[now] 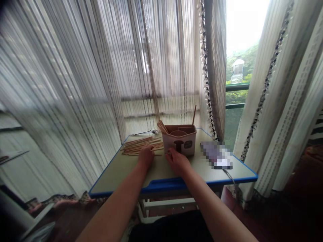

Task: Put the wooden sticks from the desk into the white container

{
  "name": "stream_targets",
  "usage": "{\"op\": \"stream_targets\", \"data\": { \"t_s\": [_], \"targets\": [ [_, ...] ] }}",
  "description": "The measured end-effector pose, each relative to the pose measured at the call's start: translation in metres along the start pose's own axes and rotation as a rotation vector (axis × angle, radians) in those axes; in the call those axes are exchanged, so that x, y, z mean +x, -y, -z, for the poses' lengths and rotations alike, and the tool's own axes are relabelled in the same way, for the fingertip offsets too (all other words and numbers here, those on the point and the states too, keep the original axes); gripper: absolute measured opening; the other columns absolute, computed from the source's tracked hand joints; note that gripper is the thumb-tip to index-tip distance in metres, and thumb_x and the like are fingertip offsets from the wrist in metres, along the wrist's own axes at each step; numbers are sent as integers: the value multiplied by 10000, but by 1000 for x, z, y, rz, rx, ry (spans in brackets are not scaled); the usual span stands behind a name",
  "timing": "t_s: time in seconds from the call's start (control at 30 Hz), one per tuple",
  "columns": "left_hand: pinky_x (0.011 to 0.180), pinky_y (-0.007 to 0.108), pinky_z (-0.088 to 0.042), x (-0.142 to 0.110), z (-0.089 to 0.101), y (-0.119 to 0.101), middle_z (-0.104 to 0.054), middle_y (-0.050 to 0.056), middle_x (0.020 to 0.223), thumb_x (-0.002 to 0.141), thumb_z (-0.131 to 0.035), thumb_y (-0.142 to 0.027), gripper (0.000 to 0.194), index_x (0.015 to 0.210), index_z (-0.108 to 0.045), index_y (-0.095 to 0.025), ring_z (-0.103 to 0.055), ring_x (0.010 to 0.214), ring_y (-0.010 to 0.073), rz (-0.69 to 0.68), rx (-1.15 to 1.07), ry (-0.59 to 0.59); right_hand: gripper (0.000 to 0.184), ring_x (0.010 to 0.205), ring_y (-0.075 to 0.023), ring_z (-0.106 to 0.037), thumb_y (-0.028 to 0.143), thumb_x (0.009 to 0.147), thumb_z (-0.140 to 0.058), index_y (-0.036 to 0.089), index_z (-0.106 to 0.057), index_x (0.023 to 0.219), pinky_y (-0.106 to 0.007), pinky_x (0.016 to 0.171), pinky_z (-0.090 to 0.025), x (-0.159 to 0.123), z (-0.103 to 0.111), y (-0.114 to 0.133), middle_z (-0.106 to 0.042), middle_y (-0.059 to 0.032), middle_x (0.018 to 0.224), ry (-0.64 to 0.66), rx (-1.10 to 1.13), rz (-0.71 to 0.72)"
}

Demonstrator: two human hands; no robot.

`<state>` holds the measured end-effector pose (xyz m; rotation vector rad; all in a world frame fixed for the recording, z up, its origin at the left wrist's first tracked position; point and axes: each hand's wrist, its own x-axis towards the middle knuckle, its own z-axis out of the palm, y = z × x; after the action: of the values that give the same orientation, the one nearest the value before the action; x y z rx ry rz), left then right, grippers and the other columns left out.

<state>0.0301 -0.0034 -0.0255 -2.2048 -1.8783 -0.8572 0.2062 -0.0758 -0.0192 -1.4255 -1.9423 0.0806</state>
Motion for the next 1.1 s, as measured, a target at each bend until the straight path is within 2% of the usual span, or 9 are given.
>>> {"op": "stream_targets", "data": {
  "t_s": [0.07, 0.17, 0.27, 0.47, 0.67, 0.83, 0.97, 1.1],
  "targets": [
    [850, 317, -357, -1, 0, 0, -593, 83, 962, 706, -440, -147, 289, 927, -618, -197, -496, 959, 202, -8, 17, -11, 288, 690, -150, -568, 392, 842, -338, 211, -517, 976, -236, 597, -347, 1, -1, -1, -618, -22, 744, 23, -28, -8],
    [812, 360, -370, -2, 1, 0, -597, 113, 945, 719, -437, -193, 245, 844, -648, -182, -504, 950, 241, 72, 107, 52, 263, 715, -152, -565, 378, 839, -355, 210, -542, 917, -235, 603, -325, 2, -2, -2, -627, -33, 777, 42, -95, -25],
    [775, 381, -375, -2, 2, -1, -597, 114, 951, 736, -427, -262, 261, 856, -648, -196, -512, 931, 256, 111, 150, 106, 261, 736, -150, -561, 375, 841, -354, 210, -549, 889, -234, 603, -309, 2, -3, -2, -630, -34, 830, 54, -158, -42],
    [807, 399, -311, -3, 5, -4, -610, 58, 943, 729, -457, -306, 220, 842, -639, -256, -495, 943, 240, 40, 77, 171, 265, 773, -153, -560, 372, 842, -350, 207, -554, 878, -243, 601, -291, 2, -4, -2, -628, -36, 875, 82, -253, -95],
    [823, 370, -267, -4, 4, -7, -605, 25, 958, 742, -437, -238, 204, 837, -617, -257, -486, 958, 204, -81, 22, 158, 254, 743, -154, -562, 352, 842, -345, 223, -562, 869, -253, 574, -276, 2, -3, -3, -633, -25, 863, 84, -283, -97],
    [810, 379, -281, -3, 0, -5, -591, 59, 988, 712, -485, -308, 215, 867, -612, -229, -476, 956, 232, -38, 31, 141, 258, 760, -151, -559, 352, 835, -364, 209, -579, 836, -250, 588, -287, 2, -2, -2, -632, -35, 869, 104, -270, -115],
    [799, 381, -293, -3, -1, -4, -589, 66, 972, 751, -436, -294, 209, 845, -609, -223, -474, 954, 238, -35, 42, 160, 255, 757, -152, -560, 350, 837, -359, 221, -579, 845, -248, 584, -290, 2, -1, -2, -633, -26, 869, 84, -268, -111],
    [803, 376, -290, -2, -3, -5, -577, 93, 977, 793, -379, -275, 236, 871, -585, -189, -480, 954, 234, -17, 42, 125, 247, 765, -148, -561, 343, 834, -363, 223, -574, 875, -244, 600, -301, 2, -1, -4, -631, -25, 880, 68, -257, -104]
  ]
}}
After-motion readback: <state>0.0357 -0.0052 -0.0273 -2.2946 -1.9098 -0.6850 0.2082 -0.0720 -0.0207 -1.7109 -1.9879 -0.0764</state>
